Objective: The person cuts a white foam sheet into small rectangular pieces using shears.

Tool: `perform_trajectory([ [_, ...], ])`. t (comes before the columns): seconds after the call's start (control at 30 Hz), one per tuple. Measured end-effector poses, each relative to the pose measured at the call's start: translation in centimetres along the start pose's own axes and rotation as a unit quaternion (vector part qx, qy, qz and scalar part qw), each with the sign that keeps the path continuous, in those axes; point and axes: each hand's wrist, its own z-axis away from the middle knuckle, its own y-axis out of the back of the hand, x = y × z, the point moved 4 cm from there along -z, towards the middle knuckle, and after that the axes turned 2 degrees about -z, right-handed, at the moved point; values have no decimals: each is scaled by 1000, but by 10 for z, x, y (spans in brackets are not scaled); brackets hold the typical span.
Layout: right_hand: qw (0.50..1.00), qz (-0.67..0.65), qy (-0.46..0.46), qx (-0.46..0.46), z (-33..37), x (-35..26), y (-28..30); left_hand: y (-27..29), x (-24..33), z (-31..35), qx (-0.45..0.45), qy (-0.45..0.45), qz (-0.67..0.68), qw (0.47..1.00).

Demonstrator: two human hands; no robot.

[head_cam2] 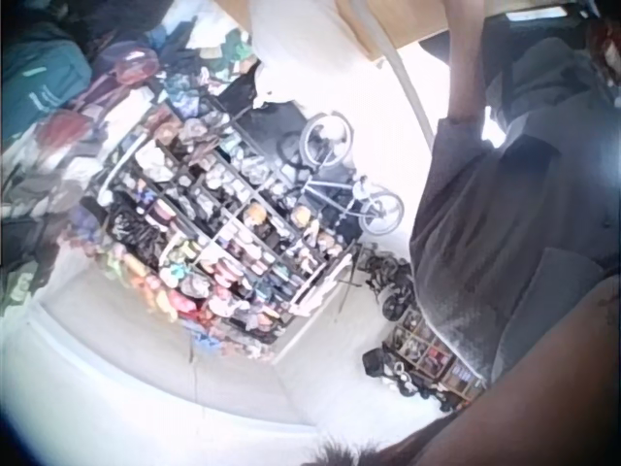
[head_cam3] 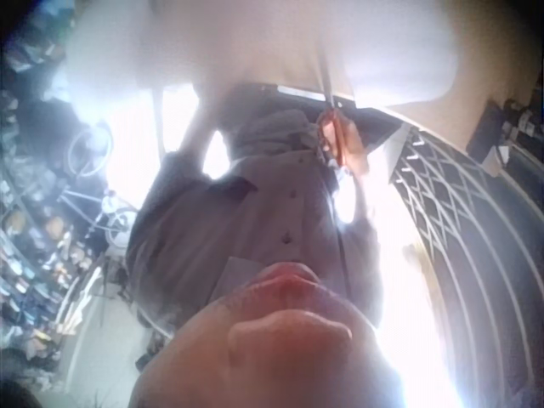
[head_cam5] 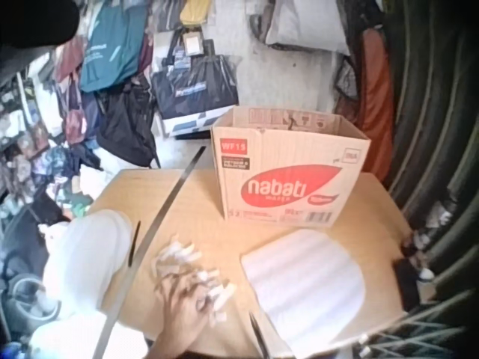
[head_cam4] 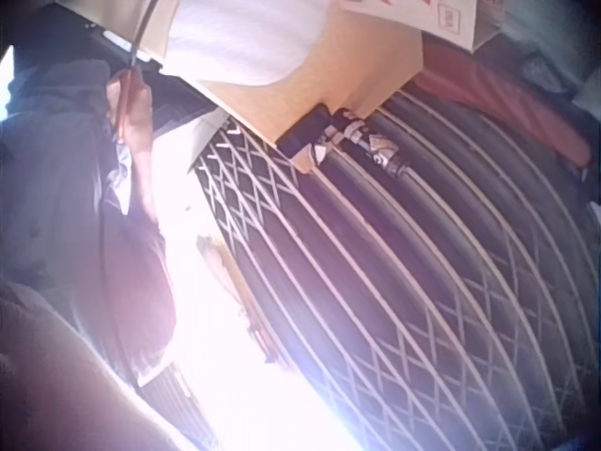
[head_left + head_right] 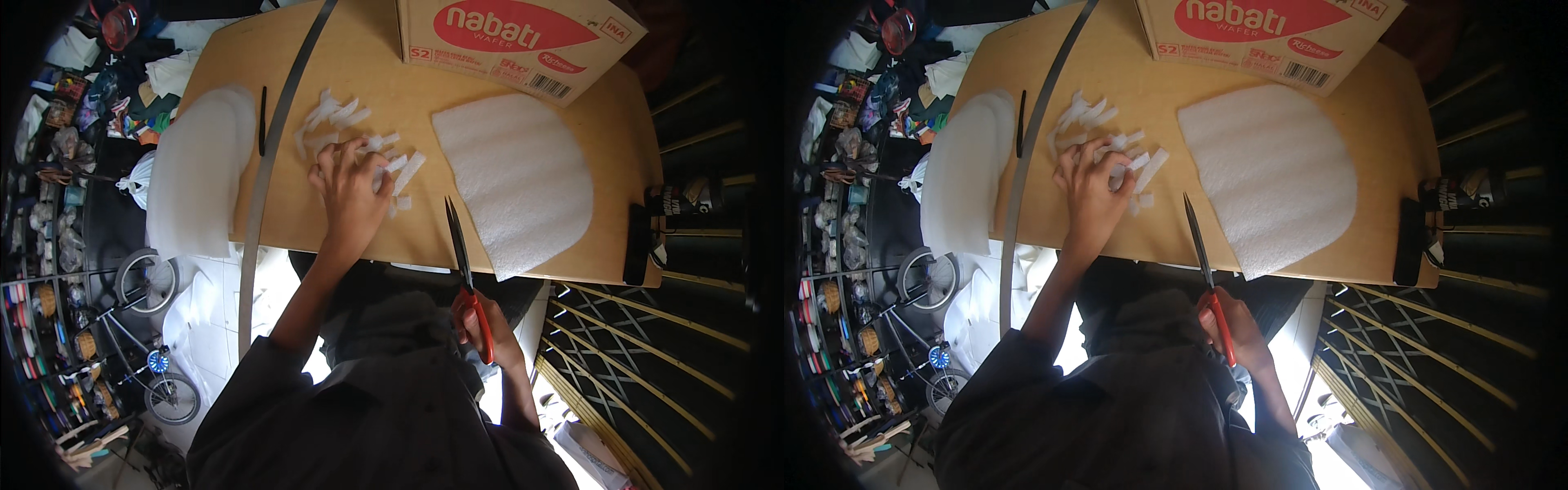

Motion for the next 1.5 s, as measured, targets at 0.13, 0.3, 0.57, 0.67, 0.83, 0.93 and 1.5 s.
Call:
perform_trajectory([
  [0.13,1000,-5,-15,-9,0,3,-1,0,-3,-4,16,30,26,999],
  [0.3,998,64,28,2,0,7,-2,24,2,-14,59,36,114,991],
  [0.57,998,32,47,-34,-8,-11,-12,35,16,25,-99,157,411,892],
  [0.67,999,27,21,-33,-11,-16,-16,38,25,40,-127,234,429,863],
  [0.83,998,43,41,-20,-18,-18,-22,32,32,53,-102,235,477,840],
  [0.93,996,69,50,1,-21,-15,-26,32,30,54,-113,238,470,843],
  [1.5,998,27,-52,-23,-28,-16,-39,42,6,65,-124,357,442,813],
])
